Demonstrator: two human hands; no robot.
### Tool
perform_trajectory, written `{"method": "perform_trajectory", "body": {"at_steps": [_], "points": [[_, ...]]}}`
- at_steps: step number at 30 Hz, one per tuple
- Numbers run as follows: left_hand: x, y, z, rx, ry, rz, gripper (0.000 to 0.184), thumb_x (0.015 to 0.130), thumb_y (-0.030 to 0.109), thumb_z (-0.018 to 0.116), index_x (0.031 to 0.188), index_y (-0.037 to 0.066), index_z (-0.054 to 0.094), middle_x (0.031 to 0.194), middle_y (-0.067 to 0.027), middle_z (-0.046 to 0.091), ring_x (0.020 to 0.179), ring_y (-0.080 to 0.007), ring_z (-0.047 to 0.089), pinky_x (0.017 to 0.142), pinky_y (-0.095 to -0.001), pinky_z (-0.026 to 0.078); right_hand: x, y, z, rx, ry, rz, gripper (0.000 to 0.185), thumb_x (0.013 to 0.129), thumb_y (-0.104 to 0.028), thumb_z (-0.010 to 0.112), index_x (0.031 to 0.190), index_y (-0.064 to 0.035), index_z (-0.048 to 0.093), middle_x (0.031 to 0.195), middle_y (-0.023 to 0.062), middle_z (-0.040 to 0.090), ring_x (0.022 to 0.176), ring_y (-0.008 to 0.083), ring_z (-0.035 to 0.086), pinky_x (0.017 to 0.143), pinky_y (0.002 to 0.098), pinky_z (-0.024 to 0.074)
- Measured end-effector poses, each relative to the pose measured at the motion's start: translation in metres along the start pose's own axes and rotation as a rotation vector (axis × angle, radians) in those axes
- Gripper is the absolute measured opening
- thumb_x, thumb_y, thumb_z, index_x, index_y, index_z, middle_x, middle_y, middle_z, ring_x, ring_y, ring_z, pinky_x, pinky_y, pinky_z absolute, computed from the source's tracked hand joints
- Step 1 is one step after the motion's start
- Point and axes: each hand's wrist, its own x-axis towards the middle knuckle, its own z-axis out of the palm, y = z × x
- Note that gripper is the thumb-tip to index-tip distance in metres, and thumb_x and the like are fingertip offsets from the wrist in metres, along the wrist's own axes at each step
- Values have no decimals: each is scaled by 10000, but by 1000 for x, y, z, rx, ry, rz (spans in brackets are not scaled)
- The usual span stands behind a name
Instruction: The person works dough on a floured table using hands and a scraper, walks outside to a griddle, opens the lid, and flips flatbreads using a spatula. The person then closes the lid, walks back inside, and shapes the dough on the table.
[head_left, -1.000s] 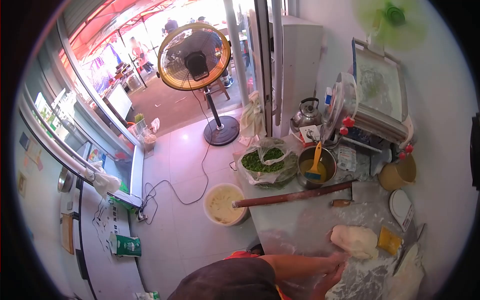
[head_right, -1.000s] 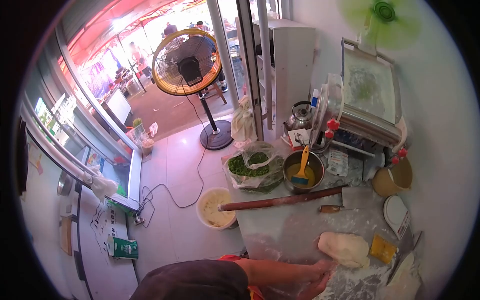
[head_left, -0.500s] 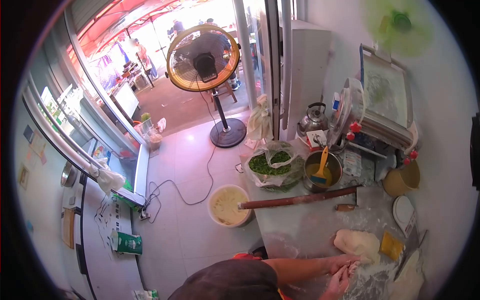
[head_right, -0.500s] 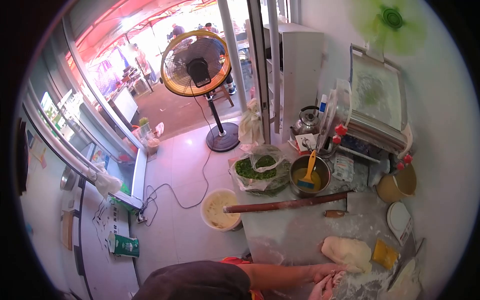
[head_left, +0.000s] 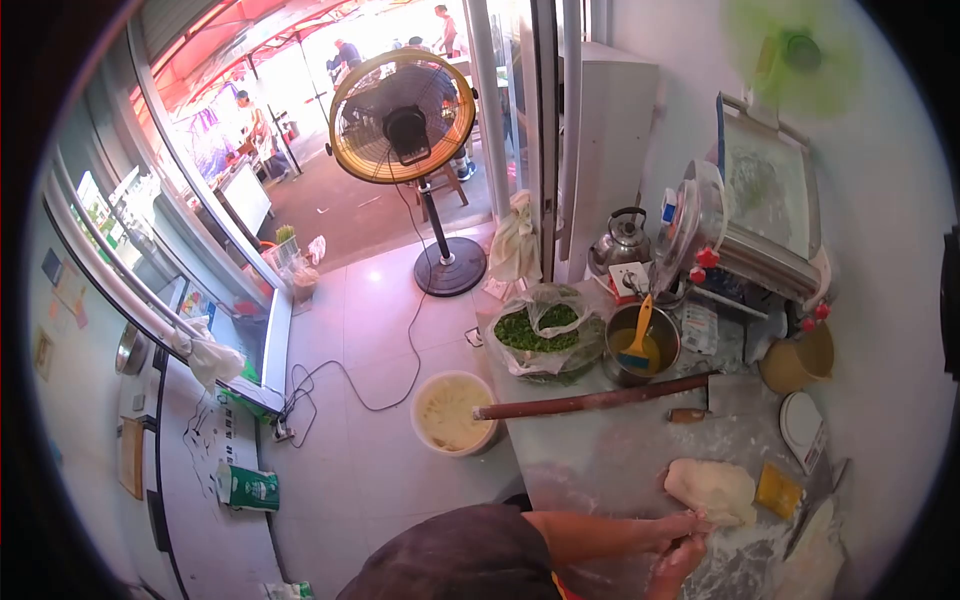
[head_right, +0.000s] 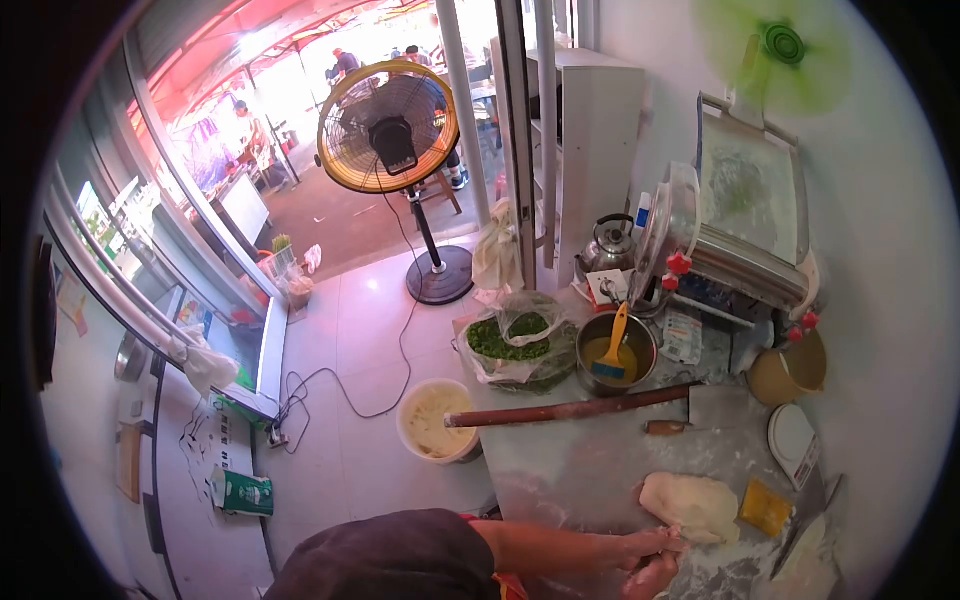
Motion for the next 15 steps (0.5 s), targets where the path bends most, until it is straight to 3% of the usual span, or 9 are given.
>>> {"method": "perform_trajectory", "body": {"at_steps": [3, 5, 8, 11, 15], "points": [[-5, 12, 4, -114, -318, -12, 309, 914, 370, 624, 830, 78, 568, 700, -17, 559, 658, -105, 538, 614, -247, 463, 4, -9, -3, -50, 44, 7, 461, 957, -308, 517, 1300, 0, 511, 1267, 114, 550, 1172, 205, 503, 1013, 315, 383], [21, 10, -9, -166, -460, -176, 333, 903, 384, 637, 827, 69, 560, 710, -20, 566, 670, -105, 548, 593, -238, 467, 4, -14, 2, -84, 45, 0, 492, 957, -332, 522, 1328, -9, 492, 1281, 116, 543, 1187, 203, 494, 1021, 313, 375], [16, 24, 0, -105, -215, -293, 335, 921, 393, 603, 883, 60, 589, 783, -27, 605, 658, -117, 568, 513, -236, 459, 2, -12, 7, -10, -51, 10, 477, 956, -347, 517, 1297, -15, 499, 1234, 109, 541, 1140, 199, 495, 981, 313, 379], [32, -1, -4, -48, 135, -78, 342, 938, 391, 568, 955, 50, 570, 853, -48, 596, 727, -142, 563, 576, -255, 461, 2, -15, 18, 31, -122, 10, 463, 954, -363, 511, 1266, -21, 505, 1187, 103, 539, 1094, 195, 496, 942, 313, 384], [41, -10, -6, 17, 243, -12, 372, 937, 403, 562, 1021, 42, 520, 933, -77, 556, 811, -175, 527, 648, -282, 430, 7, -23, 25, 41, -166, 13, 448, 952, -384, 504, 1225, -28, 514, 1124, 94, 537, 1032, 190, 497, 890, 314, 389]]}}
